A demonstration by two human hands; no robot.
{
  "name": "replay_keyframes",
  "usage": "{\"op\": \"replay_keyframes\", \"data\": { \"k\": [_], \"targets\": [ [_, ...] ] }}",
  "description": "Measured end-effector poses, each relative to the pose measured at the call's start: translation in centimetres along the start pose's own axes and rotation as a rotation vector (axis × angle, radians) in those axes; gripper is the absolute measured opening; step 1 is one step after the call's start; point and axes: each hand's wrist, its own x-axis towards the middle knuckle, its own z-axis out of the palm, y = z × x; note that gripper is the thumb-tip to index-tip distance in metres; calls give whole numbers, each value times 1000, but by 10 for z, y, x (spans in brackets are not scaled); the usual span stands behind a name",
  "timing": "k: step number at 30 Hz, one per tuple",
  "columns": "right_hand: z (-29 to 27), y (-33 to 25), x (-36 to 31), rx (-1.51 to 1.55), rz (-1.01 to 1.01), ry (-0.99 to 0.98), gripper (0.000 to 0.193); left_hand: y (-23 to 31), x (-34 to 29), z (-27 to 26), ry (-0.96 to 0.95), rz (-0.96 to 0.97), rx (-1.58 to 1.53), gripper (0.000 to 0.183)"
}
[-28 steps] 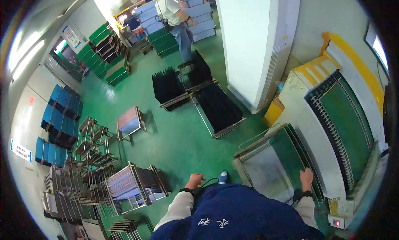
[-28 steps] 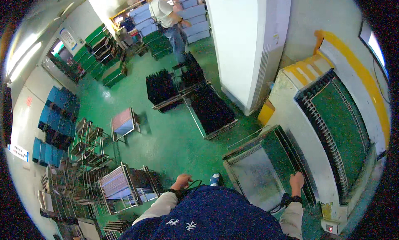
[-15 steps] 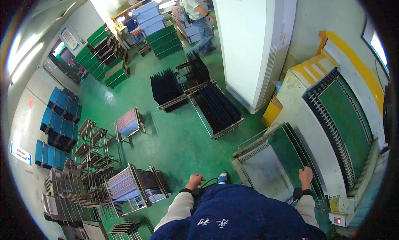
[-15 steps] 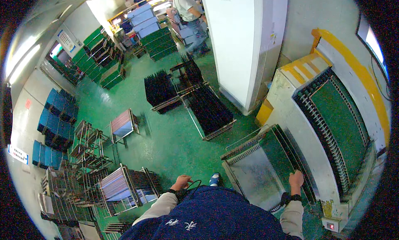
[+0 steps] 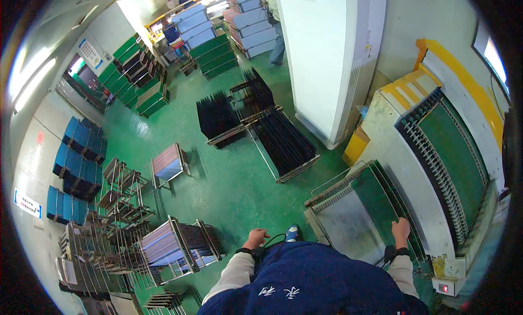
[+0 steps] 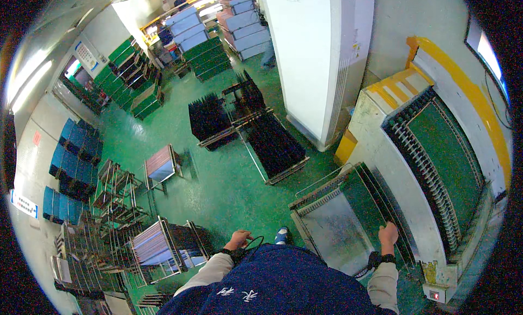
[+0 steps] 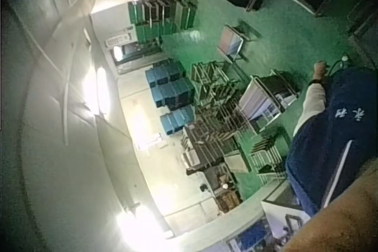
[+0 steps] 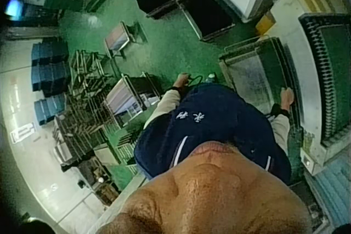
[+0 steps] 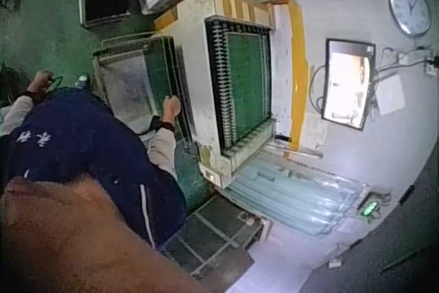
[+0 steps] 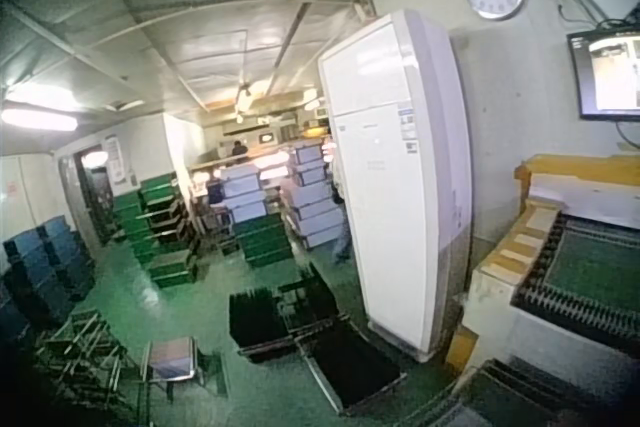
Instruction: The recorder takes green panels from a machine, places them into metal drying racks, and then organizes and moves the racks across the floor.
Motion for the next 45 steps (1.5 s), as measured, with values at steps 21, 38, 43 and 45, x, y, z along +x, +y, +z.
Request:
{"op": "replay_keyframes", "data": {
  "k": [21, 38, 43, 45],
  "targets": [
    [12, 9, 7, -33, -28, 75, 39, -4, 0, 2, 12, 4, 11, 29],
    [7, 5, 3, -20, -56, 102, 31, -5, -4, 4, 28, 0, -2, 29],
    [18, 12, 5, -8, -61, 112, 32, -6, -6, 6, 22, 17, -56, 30],
    [19, 11, 4, -6, -54, 106, 32, -7, -7, 5, 16, 17, -63, 30]
  ]
}}
